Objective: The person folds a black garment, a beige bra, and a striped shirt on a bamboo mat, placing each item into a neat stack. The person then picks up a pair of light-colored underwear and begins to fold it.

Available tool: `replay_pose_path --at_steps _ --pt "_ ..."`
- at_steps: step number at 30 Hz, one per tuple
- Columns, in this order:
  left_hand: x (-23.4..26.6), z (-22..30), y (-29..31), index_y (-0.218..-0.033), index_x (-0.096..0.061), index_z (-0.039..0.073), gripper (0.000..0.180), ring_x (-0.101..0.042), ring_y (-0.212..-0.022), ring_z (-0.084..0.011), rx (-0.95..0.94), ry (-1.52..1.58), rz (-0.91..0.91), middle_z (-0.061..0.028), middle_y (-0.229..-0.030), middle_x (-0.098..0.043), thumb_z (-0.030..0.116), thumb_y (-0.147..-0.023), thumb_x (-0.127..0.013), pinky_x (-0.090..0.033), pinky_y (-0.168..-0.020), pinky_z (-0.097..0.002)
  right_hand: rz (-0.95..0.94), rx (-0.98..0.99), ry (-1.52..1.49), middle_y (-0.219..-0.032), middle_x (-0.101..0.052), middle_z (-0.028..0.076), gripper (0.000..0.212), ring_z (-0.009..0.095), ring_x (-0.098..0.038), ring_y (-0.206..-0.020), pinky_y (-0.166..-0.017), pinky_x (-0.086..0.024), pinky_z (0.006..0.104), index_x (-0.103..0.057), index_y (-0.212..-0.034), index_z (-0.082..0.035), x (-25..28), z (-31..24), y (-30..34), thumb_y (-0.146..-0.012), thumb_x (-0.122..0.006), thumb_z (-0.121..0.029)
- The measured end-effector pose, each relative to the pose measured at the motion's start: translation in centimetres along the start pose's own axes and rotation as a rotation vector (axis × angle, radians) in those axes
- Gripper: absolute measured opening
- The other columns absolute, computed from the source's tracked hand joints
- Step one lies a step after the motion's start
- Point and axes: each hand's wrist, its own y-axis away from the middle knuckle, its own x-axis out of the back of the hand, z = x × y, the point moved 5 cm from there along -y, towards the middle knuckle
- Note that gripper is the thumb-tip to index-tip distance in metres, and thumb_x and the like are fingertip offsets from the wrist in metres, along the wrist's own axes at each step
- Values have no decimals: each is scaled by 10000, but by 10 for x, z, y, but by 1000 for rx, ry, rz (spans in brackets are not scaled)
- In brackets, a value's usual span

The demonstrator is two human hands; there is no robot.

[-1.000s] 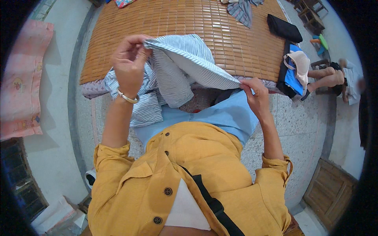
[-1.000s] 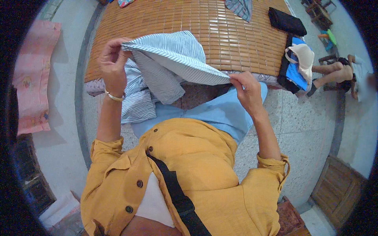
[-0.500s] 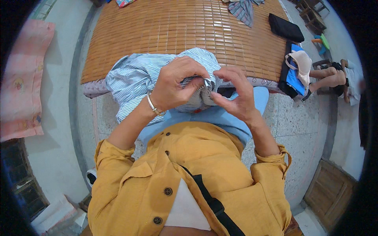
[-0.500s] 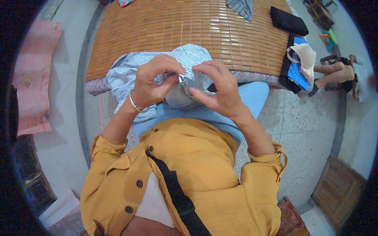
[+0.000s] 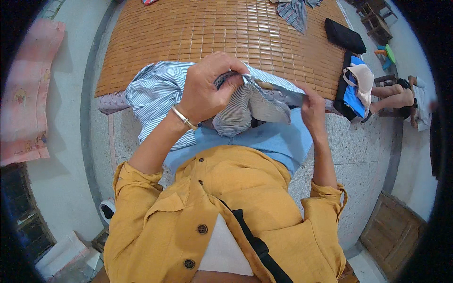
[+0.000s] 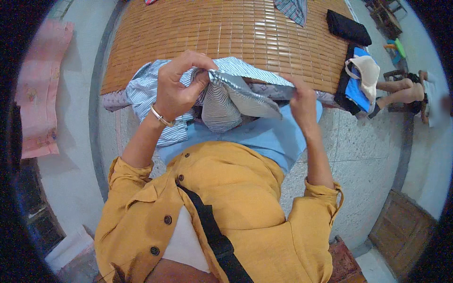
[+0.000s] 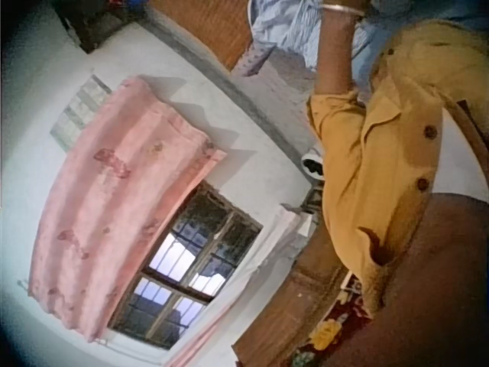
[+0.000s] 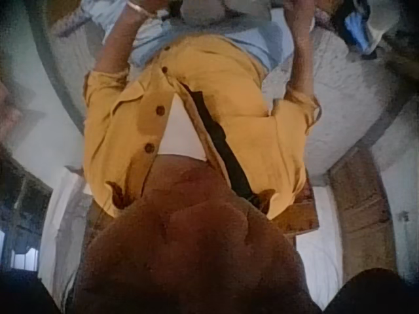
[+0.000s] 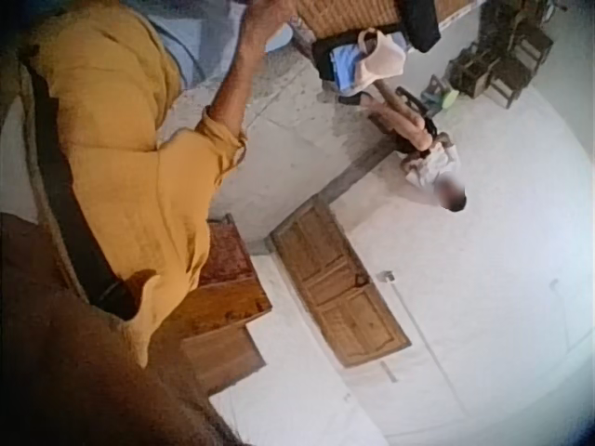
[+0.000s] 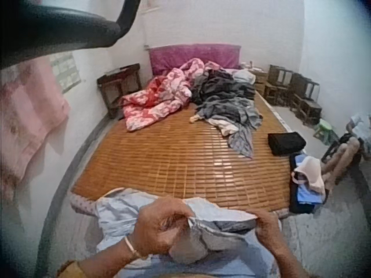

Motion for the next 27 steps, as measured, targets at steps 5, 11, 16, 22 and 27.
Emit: replay_pose_path --at_steps 5,11,16,22,27 --pt "-3 -6 -8 -853 -641 28 148 -623 -746 -171 46 -7 26 -67 -809 -651 -32 -718 -637 -484 -678 -261 -66 -303 14 -873 -655 179 237 283 -654 -826 -715 -492 334 -615 -1016 -19 24 50 26 -832 -473 29" --pt "-35 -3 -16 -842 -646 24 137 -624 -744 -187 -8 38 -51 -87 -804 -647 -20 -713 -659 -486 -666 -265 -175 -201 -360 -761 -652 96 118 145 -614 -691 -647 -480 253 -658 -865 4 19 -24 34 -807 -644 -99" --pt "-46 0 -19 -851 -649 28 148 -621 -739 -199 -25 37 -81 -91 -800 -639 -27 -713 -657 -490 -656 -278 20 -26 -367 -783 -646 75 200 134 -606 -721 -642 -480 263 -634 -878 16 -40 -78 30 -758 -708 -125" --pt "-47 -4 -15 -850 -644 30 145 -622 -744 -216 -31 33 -81 -98 -803 -636 -23 -715 -648 -493 -663 -287 -201 -187 -726 -745 -614 14 246 94 -546 -670 -603 -455 257 -623 -905 1 -49 -80 32 -742 -735 -144" --pt "-51 -8 -12 -854 -642 32 151 -621 -754 -241 28 52 -84 -106 -816 -635 -11 -710 -649 -495 -672 -301 -39 -238 -384 -741 -593 5 190 89 -497 -644 -585 -419 245 -637 -918 -23 10 -39 22 -746 -704 -69"
